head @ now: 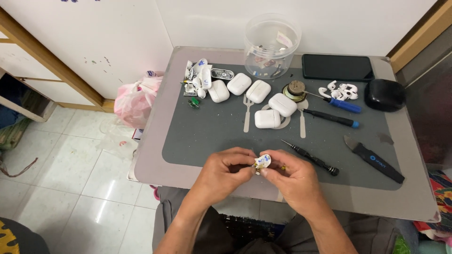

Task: Disassembling multiple earbud charging cases and their internal circuit boards using a utility knife and hands.

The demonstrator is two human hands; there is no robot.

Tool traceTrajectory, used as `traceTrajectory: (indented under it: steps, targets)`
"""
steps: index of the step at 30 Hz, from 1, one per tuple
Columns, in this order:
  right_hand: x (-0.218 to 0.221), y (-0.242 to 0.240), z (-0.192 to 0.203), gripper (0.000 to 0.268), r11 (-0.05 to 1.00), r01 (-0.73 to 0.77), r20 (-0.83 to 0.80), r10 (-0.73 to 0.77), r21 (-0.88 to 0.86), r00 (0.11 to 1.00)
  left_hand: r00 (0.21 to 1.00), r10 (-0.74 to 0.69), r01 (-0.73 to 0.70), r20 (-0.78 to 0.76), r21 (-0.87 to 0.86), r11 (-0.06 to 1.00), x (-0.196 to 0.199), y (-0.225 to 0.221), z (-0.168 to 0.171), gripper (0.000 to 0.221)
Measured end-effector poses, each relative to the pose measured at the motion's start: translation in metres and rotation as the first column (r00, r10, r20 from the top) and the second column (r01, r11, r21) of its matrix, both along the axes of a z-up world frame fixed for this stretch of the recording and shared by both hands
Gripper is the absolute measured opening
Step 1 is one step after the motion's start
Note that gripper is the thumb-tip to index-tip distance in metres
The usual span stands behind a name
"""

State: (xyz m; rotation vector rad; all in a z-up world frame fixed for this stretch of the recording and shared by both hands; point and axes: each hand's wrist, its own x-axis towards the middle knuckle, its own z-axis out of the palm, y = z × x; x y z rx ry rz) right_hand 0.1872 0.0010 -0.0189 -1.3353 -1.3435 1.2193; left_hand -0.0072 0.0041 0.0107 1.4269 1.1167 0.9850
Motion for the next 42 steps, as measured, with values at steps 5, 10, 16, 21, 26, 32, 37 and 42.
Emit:
traceTrajectory:
  steps: [5, 10, 16, 21, 26, 32, 37, 42]
  targets:
    - [0.004, -0.001, -0.005, 0.034, 0.998, -0.050, -0.047, 0.052, 0.045, 0.998, 0.991, -0.030, 0.037, 0.130, -0.051, 0.998, -0.006, 0.003, -0.011, 0.011]
    - [0.002, -0.002, -0.002, 0.038, 0.997, -0.056, -0.096, 0.061, 0.048, 0.994, 0.970, -0.052, 0.069, 0.236, -0.062, 0.996, -0.013, 0.008, -0.019, 0.008]
    - [0.001, -0.001, 0.002, 0.038, 0.994, 0.087, -0.244, -0.101, -0.066, 0.964, 0.793, 0.225, -0.056, 0.566, -0.301, 0.952, -0.017, 0.016, -0.022, 0.007]
    - [0.009, -0.002, -0.012, 0.033, 0.993, 0.065, -0.410, -0.018, 0.101, 0.912, 0.736, 0.271, -0.086, 0.620, -0.311, 0.947, -0.020, 0.015, -0.022, 0.006]
    - [0.013, -0.004, -0.023, 0.036, 0.987, 0.069, -0.453, 0.003, 0.144, 0.891, 0.779, 0.248, -0.155, 0.576, -0.206, 0.966, -0.015, 0.009, -0.027, 0.014]
    - [0.010, -0.004, -0.014, 0.029, 0.994, 0.093, -0.465, -0.060, 0.050, 0.883, 0.923, 0.316, -0.277, 0.219, -0.191, 0.942, -0.008, -0.006, -0.010, 0.012]
    - [0.009, -0.001, -0.010, 0.028, 0.995, 0.086, -0.431, -0.096, -0.043, 0.897, 0.959, 0.178, -0.252, -0.219, -0.383, 0.889, -0.027, 0.012, 0.025, 0.022]
    - [0.009, -0.002, 0.003, 0.022, 0.993, 0.081, -0.374, -0.109, -0.090, 0.921, 0.861, 0.481, -0.501, -0.163, -0.109, 0.859, -0.048, 0.043, 0.032, 0.063]
